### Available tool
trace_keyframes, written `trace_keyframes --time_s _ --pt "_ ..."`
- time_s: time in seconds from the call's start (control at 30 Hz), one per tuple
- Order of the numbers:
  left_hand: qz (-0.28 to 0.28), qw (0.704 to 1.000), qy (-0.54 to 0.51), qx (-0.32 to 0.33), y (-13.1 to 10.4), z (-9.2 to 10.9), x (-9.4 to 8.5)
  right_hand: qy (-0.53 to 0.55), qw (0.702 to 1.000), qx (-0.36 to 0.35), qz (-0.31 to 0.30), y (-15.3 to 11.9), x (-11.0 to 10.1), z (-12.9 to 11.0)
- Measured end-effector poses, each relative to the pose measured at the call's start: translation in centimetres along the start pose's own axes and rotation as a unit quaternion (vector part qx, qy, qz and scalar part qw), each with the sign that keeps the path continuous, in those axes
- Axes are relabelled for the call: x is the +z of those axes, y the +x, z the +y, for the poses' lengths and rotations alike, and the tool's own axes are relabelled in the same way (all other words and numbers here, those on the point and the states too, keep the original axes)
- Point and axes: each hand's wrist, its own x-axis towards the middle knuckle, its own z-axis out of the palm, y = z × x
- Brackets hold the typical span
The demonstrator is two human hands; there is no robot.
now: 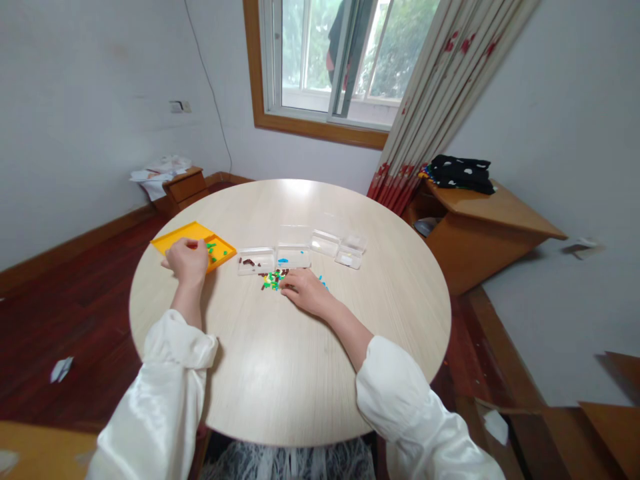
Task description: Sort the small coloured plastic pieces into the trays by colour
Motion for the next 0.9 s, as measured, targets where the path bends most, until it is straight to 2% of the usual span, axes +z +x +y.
trace_keyframes --time_s 0.23,0.4,0.53,0.63,0.73,0.9 --pt "-0.001 1.0 -0.011 0.004 0.2 -0.5 -0.1 0.002 1.0 0.004 0.0 0.0 0.0 -0.3" --pt "-0.012 0.997 -0.065 0.049 0.0 -0.4 0.1 0.0 1.0 0.006 -0.001 0.0 -0.1 -0.5" --pt "0.022 0.999 -0.012 0.048 -0.5 0.4 0.5 0.011 1.0 0.014 -0.001 -0.1 -0.3 -0.7" --pt "0.016 0.996 0.006 0.085 -1.1 1.2 1.0 0.022 0.999 0.028 0.001 -0.1 -0.4 -0.7" --pt "-0.022 0.991 -0.016 0.128 -2.0 1.8 1.5 0.039 0.998 0.047 0.011 -0.2 -0.7 -0.6" --pt "-0.121 0.968 -0.079 0.207 -3.4 3.0 1.9 0.075 0.994 0.071 0.027 -0.3 -1.1 -0.3"
